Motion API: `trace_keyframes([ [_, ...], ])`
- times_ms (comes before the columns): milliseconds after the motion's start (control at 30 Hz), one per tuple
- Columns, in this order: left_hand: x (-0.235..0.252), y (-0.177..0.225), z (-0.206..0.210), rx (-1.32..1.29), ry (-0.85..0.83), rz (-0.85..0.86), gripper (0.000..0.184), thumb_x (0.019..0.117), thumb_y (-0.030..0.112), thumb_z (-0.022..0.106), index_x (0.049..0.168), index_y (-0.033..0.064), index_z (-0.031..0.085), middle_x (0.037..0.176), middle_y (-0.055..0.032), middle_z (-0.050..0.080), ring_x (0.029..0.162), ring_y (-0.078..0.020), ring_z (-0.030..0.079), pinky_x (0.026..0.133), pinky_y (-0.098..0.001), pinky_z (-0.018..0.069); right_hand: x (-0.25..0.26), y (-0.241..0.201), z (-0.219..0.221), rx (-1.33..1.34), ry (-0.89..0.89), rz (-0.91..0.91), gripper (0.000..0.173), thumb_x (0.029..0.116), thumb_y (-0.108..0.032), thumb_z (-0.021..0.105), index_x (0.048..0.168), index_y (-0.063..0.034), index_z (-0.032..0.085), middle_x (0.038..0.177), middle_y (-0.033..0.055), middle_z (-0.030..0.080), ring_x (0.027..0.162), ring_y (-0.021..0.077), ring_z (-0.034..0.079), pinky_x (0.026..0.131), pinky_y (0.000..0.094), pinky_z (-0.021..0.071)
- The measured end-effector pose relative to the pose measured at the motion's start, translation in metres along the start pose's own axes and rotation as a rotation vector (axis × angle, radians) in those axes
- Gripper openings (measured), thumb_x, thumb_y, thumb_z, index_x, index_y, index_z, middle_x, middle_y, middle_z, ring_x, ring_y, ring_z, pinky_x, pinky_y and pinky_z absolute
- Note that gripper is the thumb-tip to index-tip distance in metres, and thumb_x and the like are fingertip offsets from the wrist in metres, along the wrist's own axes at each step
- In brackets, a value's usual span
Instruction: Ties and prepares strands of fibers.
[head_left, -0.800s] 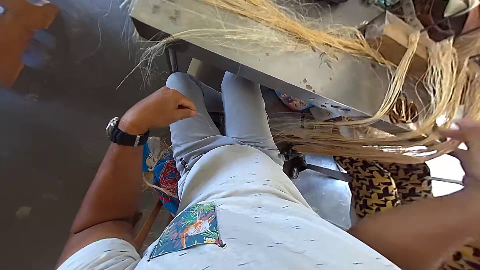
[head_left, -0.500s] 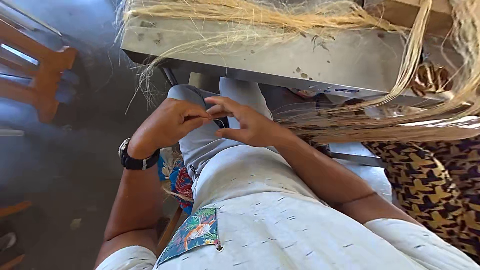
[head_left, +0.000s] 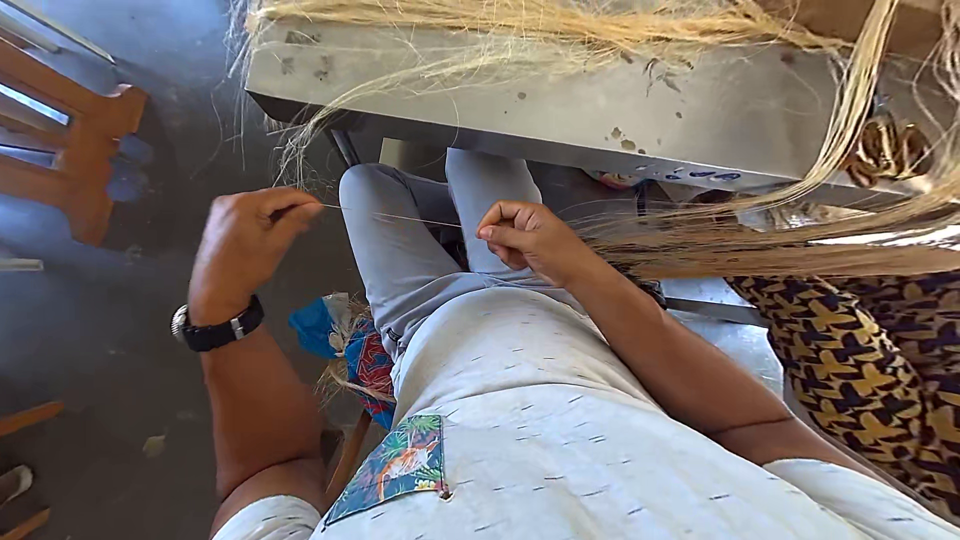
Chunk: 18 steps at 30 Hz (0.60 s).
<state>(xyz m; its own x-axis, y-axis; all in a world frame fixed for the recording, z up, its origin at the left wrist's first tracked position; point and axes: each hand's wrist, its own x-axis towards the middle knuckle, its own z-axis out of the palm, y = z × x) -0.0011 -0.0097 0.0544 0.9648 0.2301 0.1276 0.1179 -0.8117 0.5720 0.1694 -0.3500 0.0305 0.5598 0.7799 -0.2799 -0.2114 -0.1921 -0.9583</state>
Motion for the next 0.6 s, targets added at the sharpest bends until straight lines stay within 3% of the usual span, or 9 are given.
trace_keyframes([
  [100,-0.024,-0.019,-0.023,0.06,0.075,-0.153,0.035,0.107,0.036,0.052,0.112,0.0085,0.073,0.089,-0.012,0.071,0.069,-0.0236,0.066,0.065,-0.0505,0.055,-0.006,-0.001,-0.009,-0.007,0.07,0.035,0.011,0.1051,-0.009,0.055,0.099,-0.0055,0.064,0.064,-0.0002,0.054,0.045,0.0032,0.041,0.04,0.0164,0.0327],
  [200,-0.046,-0.019,-0.033,-0.016,0.14,-0.207,0.029,0.1074,0.031,0.054,0.109,0.0088,0.073,0.08,-0.0064,0.068,0.058,-0.0121,0.057,0.057,-0.0312,0.0495,-0.012,-0.002,-0.015,0.004,0.12,0.049,0.011,0.1048,-0.009,0.055,0.099,-0.0063,0.064,0.063,-0.0014,0.053,0.044,0.0021,0.041,0.04,0.0154,0.032],
  [300,-0.034,0.015,-0.022,-0.226,0.124,-0.074,0.028,0.1067,0.028,0.055,0.111,0.0062,0.071,0.091,-0.0009,0.07,0.07,-0.0019,0.063,0.066,-0.0191,0.0544,-0.015,0.0,-0.016,0.002,0.124,0.054,0.01,0.1041,-0.008,0.057,0.098,-0.0055,0.064,0.062,-0.0007,0.054,0.044,0.0022,0.041,0.04,0.0156,0.0332],
  [400,-0.009,0.063,0.018,-0.312,0.028,0.155,0.031,0.105,0.03,0.057,0.109,0.0043,0.073,0.103,-0.0045,0.072,0.088,-0.0096,0.069,0.081,-0.029,0.059,-0.015,0.0,-0.011,-0.066,0.074,0.019,0.009,0.1035,-0.009,0.058,0.099,-0.0055,0.066,0.064,-0.0014,0.056,0.046,0.0024,0.044,0.042,0.0164,0.0352],
  [500,0.011,0.102,0.067,-0.263,-0.074,0.329,0.03,0.1006,0.026,0.063,0.121,0.0056,0.072,0.126,-0.0091,0.069,0.124,-0.0222,0.062,0.108,-0.0425,0.049,-0.015,-0.004,-0.005,-0.124,0.021,-0.055,0.009,0.102,-0.007,0.06,0.098,-0.0043,0.067,0.064,-0.0012,0.056,0.048,0.0031,0.045,0.042,0.0173,0.0365],
  [533,0.016,0.109,0.08,-0.237,-0.099,0.357,0.03,0.099,0.024,0.066,0.122,0.0059,0.072,0.127,-0.0106,0.068,0.129,-0.0255,0.059,0.111,-0.0453,0.0465,-0.016,-0.006,-0.005,-0.131,0.009,-0.081,0.009,0.1019,-0.006,0.06,0.098,-0.0039,0.067,0.064,-0.0011,0.056,0.048,0.0033,0.045,0.042,0.0172,0.0368],
  [567,0.019,0.113,0.089,-0.223,-0.12,0.375,0.028,0.098,0.022,0.068,0.12,0.0064,0.073,0.123,-0.0108,0.069,0.124,-0.026,0.061,0.109,-0.046,0.048,-0.017,-0.008,-0.005,-0.131,0.004,-0.107,0.009,0.1016,-0.006,0.06,0.097,-0.0035,0.067,0.064,-0.0008,0.055,0.048,0.0037,0.045,0.042,0.0173,0.0365],
  [600,0.02,0.115,0.095,-0.228,-0.135,0.384,0.023,0.0983,0.019,0.068,0.117,0.0072,0.074,0.114,-0.0093,0.071,0.112,-0.0228,0.066,0.1,-0.0432,0.0529,-0.019,-0.01,-0.006,-0.128,0.007,-0.124,0.009,0.1015,-0.006,0.06,0.097,-0.0032,0.067,0.064,-0.0004,0.055,0.048,0.004,0.044,0.042,0.0175,0.0356],
])
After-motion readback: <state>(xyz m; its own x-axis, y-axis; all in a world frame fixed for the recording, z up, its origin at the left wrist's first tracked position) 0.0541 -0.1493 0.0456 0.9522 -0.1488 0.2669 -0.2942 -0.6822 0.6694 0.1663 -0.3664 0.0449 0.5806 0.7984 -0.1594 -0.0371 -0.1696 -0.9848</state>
